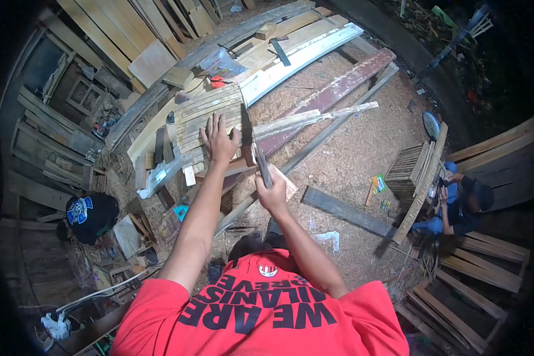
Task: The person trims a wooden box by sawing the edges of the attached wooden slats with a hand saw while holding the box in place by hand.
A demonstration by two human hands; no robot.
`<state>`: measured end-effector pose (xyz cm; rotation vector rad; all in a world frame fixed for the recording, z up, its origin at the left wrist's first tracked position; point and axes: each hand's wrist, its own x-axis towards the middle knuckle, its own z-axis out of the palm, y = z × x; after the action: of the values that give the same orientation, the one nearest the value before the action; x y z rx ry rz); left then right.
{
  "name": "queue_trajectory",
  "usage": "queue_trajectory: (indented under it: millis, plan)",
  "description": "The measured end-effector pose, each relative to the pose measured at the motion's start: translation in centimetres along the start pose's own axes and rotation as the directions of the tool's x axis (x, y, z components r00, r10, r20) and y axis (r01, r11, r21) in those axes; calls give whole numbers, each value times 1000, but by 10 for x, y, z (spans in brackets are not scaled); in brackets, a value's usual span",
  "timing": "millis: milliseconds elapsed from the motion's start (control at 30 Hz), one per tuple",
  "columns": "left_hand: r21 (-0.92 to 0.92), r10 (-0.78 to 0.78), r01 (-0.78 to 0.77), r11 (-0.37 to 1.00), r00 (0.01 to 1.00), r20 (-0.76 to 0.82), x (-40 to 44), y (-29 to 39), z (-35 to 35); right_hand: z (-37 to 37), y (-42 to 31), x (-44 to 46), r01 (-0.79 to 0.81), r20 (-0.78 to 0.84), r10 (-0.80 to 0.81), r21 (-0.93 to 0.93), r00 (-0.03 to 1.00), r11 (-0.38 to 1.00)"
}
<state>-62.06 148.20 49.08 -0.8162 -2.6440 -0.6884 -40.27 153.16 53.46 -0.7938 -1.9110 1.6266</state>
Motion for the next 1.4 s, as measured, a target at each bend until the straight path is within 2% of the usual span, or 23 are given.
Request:
queue_trajectory:
  millis: [67,167,267,367,433,533,600,633,767,867,900,933,967,1000,1100,1133,1200,1267,1333,1400]
  plan:
    - [-17,-4,4,1000,1000,8,-1,-1,-1,-23,6,-36,-51,40,54,-73,998,996]
    - [-23,-5,5,1000,1000,1,0,-2,4,-46,11,-65,-43,38,44,-33,998,999]
    - [11,11,-10,1000,997,-79,-1,0,7,-30,10,-23,-45,28,47,-92,998,995]
    - [10,-13,14,1000,998,-54,-6,1,6,-6,3,5,-9,22,11,-108,1000,994]
    - [-24,-37,37,999,999,-3,1,1,1,-11,0,-3,-9,36,11,-68,999,998]
    - [-29,-36,36,999,999,-16,1,1,1,-48,3,-57,-85,56,85,-9,995,996]
    - [-16,-30,30,999,999,-36,1,1,6,-58,-3,-70,-102,43,102,-6,994,995]
    - [-8,-20,20,1000,999,-38,-1,1,5,-52,-3,-57,-155,51,152,58,987,986]
    - [-11,-3,2,1000,996,-87,-5,1,6,0,4,21,25,3,-25,-10,1000,1000]
    - [-18,-9,8,1000,998,-68,2,0,3,-7,-20,1,-15,17,15,12,1000,1000]
    - [-27,-10,9,1000,998,-62,1,1,0,-19,6,-20,33,47,-32,-22,998,999]
    - [-36,-14,12,999,998,-57,-1,2,-1,-37,-9,-47,-67,91,71,-53,993,996]
    - [-37,-5,2,999,996,-88,-1,1,1,-44,-21,-69,-87,37,87,-2,996,996]
    - [-34,-3,-1,999,995,-103,4,2,4,-49,-20,-74,-90,104,90,-2,990,996]
    - [-10,-18,17,1000,994,-104,5,4,9,-34,-6,-65,-193,99,188,41,977,980]
    - [23,-26,29,999,991,-128,7,9,14,-25,-7,-55,-40,116,52,-102,992,994]
    - [82,-38,53,995,985,-170,6,19,26,-4,14,-32,-23,89,33,-118,996,993]
    - [37,-61,67,997,988,-144,7,19,22,-9,8,-11,-1,36,5,-107,999,994]
    - [19,-37,41,999,984,-175,6,16,26,-22,-1,-6,-20,69,23,-39,997,999]
    - [15,-43,46,999,987,-157,6,14,26,-37,1,-9,16,110,-3,-120,994,993]
